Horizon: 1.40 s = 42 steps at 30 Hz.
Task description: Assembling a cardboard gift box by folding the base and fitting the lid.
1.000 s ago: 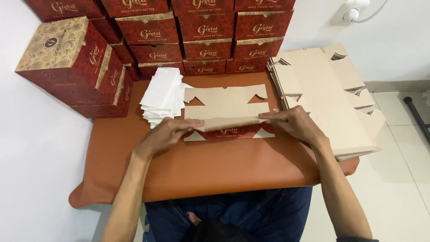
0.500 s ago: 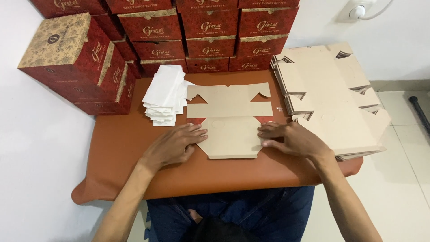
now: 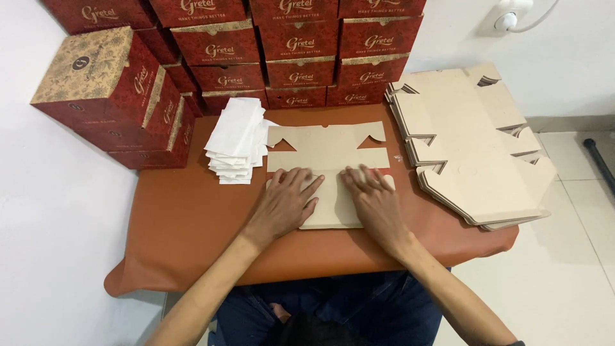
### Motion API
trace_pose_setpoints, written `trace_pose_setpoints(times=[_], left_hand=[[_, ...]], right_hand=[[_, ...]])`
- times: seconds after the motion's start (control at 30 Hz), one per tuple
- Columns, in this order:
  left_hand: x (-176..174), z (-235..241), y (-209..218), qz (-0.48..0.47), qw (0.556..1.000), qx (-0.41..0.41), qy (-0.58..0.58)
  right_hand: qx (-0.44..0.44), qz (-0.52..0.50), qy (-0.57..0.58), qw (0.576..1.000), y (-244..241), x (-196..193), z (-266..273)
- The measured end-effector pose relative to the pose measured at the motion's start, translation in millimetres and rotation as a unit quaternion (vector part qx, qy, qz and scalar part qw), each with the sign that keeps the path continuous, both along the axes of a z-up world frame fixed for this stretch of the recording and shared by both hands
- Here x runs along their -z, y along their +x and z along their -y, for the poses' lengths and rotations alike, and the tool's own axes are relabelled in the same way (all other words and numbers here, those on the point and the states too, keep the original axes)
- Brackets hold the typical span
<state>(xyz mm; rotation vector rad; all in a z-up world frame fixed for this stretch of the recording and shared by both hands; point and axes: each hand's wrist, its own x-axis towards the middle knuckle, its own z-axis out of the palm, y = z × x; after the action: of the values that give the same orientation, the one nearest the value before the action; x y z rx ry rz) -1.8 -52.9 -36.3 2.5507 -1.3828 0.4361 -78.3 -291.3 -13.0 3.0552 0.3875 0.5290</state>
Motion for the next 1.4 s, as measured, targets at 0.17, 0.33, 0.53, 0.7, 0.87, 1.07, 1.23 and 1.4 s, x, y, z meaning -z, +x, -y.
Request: trace_pose_setpoints(times=[0.17,0.33,0.53,0.7,0.87,1.07,1.23,1.4], left_hand=[[-25.3,-0.2,-12.5,-0.101,0.994,-0.008,0.048],[-36.0,1.2,-21.5,-0.170,0.984,-0.014,0.052],[-31.4,10.9,-17.9,-0.169,0.982,-0.025,0.077],[-18.1,25.8,-15.1,-0.182,0.980,-0.035,0.071],[-7.3,38.9,-31.7,-0.138,0.986,-0.071,0.065],[-6.7,37.7,-37.8,-0.162,0.982,-0.081,0.053],[-12.1,36.4,-40.0,-0.167,0.982,-0.080,0.048],[-11.5,37.8,-37.0,-0.177,0.979,-0.084,0.057]], right_hand=[[-0.032,-0.099,0.046,0.994,0.2,-8.1,-7.5],[-0.038,-0.116,0.049,0.991,5.7,-18.0,-5.8],[-0.051,-0.120,0.029,0.991,19.4,-25.4,1.8],[-0.021,-0.216,0.067,0.974,42.3,-46.1,13.2],[-0.015,-0.149,0.086,0.985,96.2,-31.7,19.7],[-0.096,-0.191,0.124,0.969,109.2,-46.4,1.2],[-0.101,-0.227,0.134,0.959,111.2,-33.4,6.7],[-0.102,-0.216,0.144,0.960,113.8,-24.5,7.6]])
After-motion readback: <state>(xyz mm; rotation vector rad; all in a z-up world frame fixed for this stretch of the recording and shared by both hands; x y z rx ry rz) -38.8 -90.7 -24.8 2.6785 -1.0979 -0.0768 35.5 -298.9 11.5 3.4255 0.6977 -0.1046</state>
